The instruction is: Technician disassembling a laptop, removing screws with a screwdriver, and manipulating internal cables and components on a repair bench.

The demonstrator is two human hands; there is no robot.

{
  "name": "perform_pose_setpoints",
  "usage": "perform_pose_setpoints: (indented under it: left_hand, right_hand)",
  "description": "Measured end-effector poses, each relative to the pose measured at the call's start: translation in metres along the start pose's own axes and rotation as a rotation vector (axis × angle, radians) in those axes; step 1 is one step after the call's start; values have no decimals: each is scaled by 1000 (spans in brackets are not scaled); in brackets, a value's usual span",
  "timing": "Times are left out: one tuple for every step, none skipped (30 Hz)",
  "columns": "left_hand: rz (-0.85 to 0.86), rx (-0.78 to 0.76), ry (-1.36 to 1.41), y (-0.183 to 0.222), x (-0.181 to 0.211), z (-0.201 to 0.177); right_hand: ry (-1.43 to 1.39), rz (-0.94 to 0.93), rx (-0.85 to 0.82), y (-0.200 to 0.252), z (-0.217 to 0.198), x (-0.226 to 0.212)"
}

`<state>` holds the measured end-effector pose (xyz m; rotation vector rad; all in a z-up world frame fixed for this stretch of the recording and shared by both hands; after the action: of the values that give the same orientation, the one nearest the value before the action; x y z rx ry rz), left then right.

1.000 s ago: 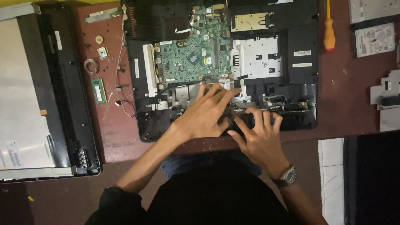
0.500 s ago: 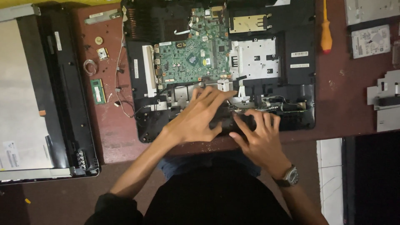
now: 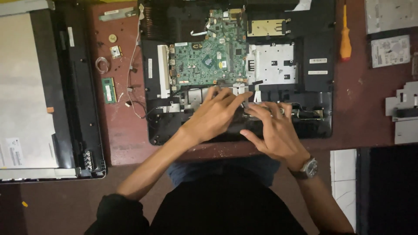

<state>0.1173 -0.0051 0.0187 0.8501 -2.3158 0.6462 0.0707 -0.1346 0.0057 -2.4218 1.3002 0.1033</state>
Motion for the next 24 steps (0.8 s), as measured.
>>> perform_pose_setpoints:
  left_hand:
    - [12, 17, -33, 0, 0, 0]
    - [26, 32, -66, 0, 1, 1]
    - [23, 33, -67, -1, 3, -2]
    - [24, 42, -65, -2, 4, -5]
    - [24, 51, -63, -3, 6, -8]
    - [26, 48, -60, -2, 1, -3]
    - [16, 56, -48, -1, -6, 1]
    - [4, 65, -38, 1, -12, 6]
    - [5, 64, -36, 1, -14, 7]
    - [0, 61, 7, 1, -17, 7]
    - [-5, 59, 49, 2, -20, 7]
    - [-4, 61, 48, 1, -15, 0]
    - [-7, 70, 92, 1, -11, -7]
    - [-15, 79, 136, 2, -6, -14]
    - [-19, 80, 135, 3, -1, -23]
    - [-40, 103, 172, 5, 3, -34]
    - [-60, 126, 210, 8, 7, -44]
    - [-64, 126, 209, 16, 3, -50]
    - [-87, 172, 217, 26, -2, -58]
    - [-109, 219, 225, 35, -6, -66]
    - [-111, 221, 224, 47, -11, -67]
    - [-137, 308, 183, 62, -17, -75]
    - [-164, 394, 140, 78, -22, -83]
    - [-173, 397, 136, 88, -23, -88]
  right_hand:
    - [11, -5, -17, -1, -1, -1]
    - [22, -7, -33, -2, -3, -2]
    - [20, -10, -34, -2, -1, -1]
    - [54, -26, -41, -1, 0, -2]
    - [87, -43, -49, 0, 2, -2]
    - [88, -38, -51, -3, 0, -3]
    - [92, -44, -50, -6, -2, -4]
    - [95, -52, -48, -9, -4, -6]
    - [96, -50, -49, -8, -4, -5]
    - [56, -36, -36, -9, -4, -3]
    - [16, -23, -24, -10, -4, -2]
    - [17, -25, -23, -9, -4, -1]
    - [13, -21, 38, -8, -9, 0]
    - [5, -18, 95, -6, -13, 0]
    - [2, -21, 94, 0, -11, 5]
    - [-17, 4, 166, 7, -14, 11]
    - [-35, 30, 237, 14, -17, 17]
    - [-39, 29, 236, 10, -22, 13]
    - [-33, 15, 293, 7, -31, 7]
    - [-26, 0, 350, 5, -41, 1]
    - [-28, -2, 348, -3, -45, -4]
    - [-67, -49, 376, -10, -51, -13]
    - [-107, -95, 404, -17, -57, -23]
    - [-116, -100, 402, -18, -56, -27]
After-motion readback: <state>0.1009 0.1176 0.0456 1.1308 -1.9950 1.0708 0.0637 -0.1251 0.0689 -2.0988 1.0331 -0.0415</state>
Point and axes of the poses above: each hand's wrist, its own y-axis away from the middle knuckle, its own z-axis out of the palm, x = y × z, the point moved 8 cm from there along -y, towards the middle knuckle, and after that the axes turned 9 degrees about y, right-handed, at the moved point
